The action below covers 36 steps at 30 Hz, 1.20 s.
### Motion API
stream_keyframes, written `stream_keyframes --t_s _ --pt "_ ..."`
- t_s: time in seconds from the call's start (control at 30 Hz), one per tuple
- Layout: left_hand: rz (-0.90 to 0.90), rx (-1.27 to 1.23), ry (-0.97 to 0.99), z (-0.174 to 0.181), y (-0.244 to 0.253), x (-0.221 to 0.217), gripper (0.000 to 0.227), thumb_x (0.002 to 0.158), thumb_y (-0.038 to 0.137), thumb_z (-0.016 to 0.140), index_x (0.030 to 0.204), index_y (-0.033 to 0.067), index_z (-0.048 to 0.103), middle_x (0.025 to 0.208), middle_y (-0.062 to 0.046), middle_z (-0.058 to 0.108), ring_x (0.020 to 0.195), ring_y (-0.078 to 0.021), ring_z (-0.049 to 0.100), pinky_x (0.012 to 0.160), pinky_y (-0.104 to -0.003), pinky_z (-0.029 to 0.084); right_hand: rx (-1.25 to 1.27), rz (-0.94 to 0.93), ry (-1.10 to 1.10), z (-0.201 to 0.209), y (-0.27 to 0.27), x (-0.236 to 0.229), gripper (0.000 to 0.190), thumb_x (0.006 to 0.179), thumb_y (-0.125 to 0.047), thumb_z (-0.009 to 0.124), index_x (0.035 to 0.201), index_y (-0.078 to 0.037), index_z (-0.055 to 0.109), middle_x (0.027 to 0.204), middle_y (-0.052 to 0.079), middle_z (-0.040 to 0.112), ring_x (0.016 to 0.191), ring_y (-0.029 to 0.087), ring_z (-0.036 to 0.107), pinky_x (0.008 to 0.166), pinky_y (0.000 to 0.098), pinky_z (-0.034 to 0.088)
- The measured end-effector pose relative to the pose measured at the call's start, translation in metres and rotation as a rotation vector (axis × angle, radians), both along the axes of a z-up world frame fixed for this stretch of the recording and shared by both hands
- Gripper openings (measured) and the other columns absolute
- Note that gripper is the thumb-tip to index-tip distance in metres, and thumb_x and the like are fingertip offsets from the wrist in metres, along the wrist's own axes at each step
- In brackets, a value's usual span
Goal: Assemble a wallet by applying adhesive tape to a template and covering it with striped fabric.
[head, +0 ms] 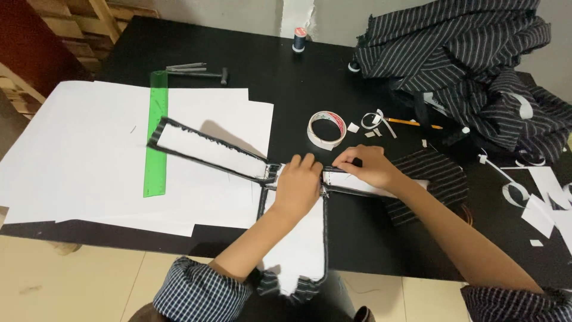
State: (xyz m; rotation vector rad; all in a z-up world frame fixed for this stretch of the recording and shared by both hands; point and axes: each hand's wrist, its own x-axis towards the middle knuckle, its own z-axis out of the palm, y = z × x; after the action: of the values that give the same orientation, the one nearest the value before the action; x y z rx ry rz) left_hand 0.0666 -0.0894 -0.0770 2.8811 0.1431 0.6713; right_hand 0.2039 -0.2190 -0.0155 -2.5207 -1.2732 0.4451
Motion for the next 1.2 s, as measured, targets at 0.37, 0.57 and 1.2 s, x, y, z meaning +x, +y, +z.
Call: stream_keyframes --t_s 0.37,0.57,1.2 --pt "-0.048 -0.362 0.100 -0.009 0.024 0.029 0.009 0.076 0.022 0.069 0.084 0.0186 0.069 0.082 -0.001 0.058 0.084 -0.0250 0.055 0.077 -0.037 0.040 -0.145 0.052 -0.054 -0.012 -0.010 0.005 0.030 0.081 -0.045 0.060 0.090 -0.018 0.065 0.087 0.002 0.072 0.090 0.021 0.067 0.087 0.0327 0.041" --pt "-0.061 -0.457 0.050 0.049 0.034 0.019 0.017 0.080 0.017 0.063 0.096 0.0145 0.066 0.088 -0.011 0.067 0.086 -0.0327 0.066 0.076 -0.041 0.052 0.308 0.068 -0.650 0.027 0.000 -0.030 0.017 0.083 -0.017 0.052 0.067 -0.011 0.051 0.060 0.003 0.049 0.060 0.028 0.053 0.059 0.0356 0.036" --pt "-0.295 -0.659 -0.870 0.213 -0.046 -0.099 0.022 0.091 -0.005 0.060 0.113 -0.0033 0.061 0.118 -0.017 0.063 0.114 -0.0235 0.064 0.106 -0.029 0.049 1.287 -0.094 -0.946 0.147 -0.001 -0.160 0.019 0.089 0.002 0.070 0.103 0.002 0.057 0.086 0.010 0.064 0.078 0.025 0.060 0.086 0.0414 0.037"
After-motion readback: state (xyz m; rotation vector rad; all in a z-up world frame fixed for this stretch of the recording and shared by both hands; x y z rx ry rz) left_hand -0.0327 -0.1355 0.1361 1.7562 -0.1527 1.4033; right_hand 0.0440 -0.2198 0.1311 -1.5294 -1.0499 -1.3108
